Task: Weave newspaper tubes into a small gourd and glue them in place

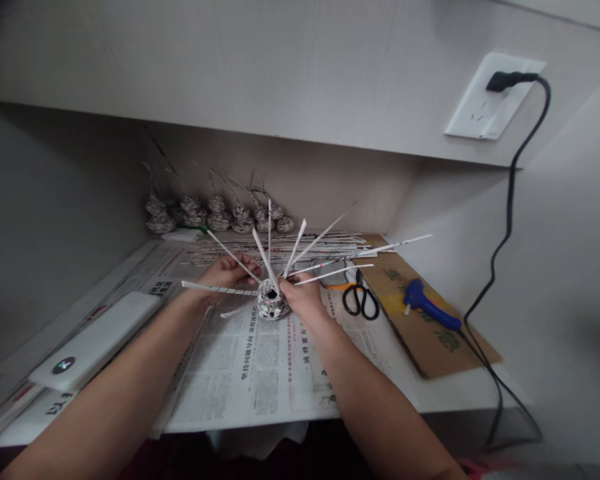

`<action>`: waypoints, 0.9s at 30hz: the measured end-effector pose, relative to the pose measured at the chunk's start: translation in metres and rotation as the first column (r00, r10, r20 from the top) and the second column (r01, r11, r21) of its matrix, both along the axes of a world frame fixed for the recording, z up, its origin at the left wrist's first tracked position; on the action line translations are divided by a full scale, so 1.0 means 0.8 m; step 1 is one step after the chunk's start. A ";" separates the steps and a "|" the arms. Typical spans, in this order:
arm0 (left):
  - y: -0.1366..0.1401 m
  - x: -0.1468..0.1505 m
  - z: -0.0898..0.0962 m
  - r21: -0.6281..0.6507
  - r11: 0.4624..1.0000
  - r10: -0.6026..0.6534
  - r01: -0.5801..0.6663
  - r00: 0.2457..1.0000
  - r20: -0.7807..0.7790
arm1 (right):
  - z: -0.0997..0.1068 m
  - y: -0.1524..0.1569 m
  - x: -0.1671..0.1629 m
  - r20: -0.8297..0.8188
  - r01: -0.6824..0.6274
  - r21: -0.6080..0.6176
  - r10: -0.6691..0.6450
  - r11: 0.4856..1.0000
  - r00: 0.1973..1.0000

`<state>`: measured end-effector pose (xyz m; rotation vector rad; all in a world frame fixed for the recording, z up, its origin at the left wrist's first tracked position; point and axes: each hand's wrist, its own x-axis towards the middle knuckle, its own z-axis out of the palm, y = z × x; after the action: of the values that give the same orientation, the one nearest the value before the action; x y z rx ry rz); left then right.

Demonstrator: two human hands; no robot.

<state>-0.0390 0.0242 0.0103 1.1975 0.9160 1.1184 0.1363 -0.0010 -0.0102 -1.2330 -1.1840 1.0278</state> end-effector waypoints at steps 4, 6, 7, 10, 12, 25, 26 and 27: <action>0.000 -0.001 -0.001 0.020 1.000 -0.012 0.012 1.000 -0.003 | 0.000 0.001 -0.001 -0.008 0.003 -0.009 -0.003 1.000 1.000; 0.000 0.000 -0.001 0.006 1.000 -0.021 0.021 1.000 0.006 | -0.001 0.001 0.000 -0.010 0.004 -0.005 -0.004 1.000 1.000; 0.000 0.000 -0.001 -0.004 1.000 -0.025 0.025 1.000 0.011 | -0.002 0.001 0.000 -0.010 0.003 -0.002 -0.003 1.000 1.000; 0.003 0.000 -0.003 -0.011 1.000 0.021 -0.021 0.999 0.025 | -0.003 0.001 0.001 -0.008 0.005 -0.010 -0.006 1.000 1.000; 0.006 -0.001 -0.006 0.009 0.998 0.070 -0.070 0.997 0.017 | -0.003 0.001 0.001 -0.002 0.015 -0.022 -0.015 1.000 1.000; 0.017 -0.003 -0.024 0.183 0.982 0.074 -0.047 0.987 -0.141 | 0.001 0.006 0.008 -0.067 0.032 -0.063 -0.036 0.998 0.997; 0.017 -0.003 -0.024 0.200 0.979 0.065 -0.031 0.984 -0.166 | 0.003 0.005 0.009 -0.078 0.016 -0.069 -0.022 0.997 0.997; 0.016 -0.003 -0.023 0.212 0.977 0.061 -0.019 0.979 -0.195 | 0.004 0.005 0.010 -0.090 0.001 -0.079 -0.008 0.997 0.996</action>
<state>-0.0411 0.0374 -0.0079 1.4917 0.9969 1.1630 0.1440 0.0031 -0.0067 -1.2365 -1.0794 1.1249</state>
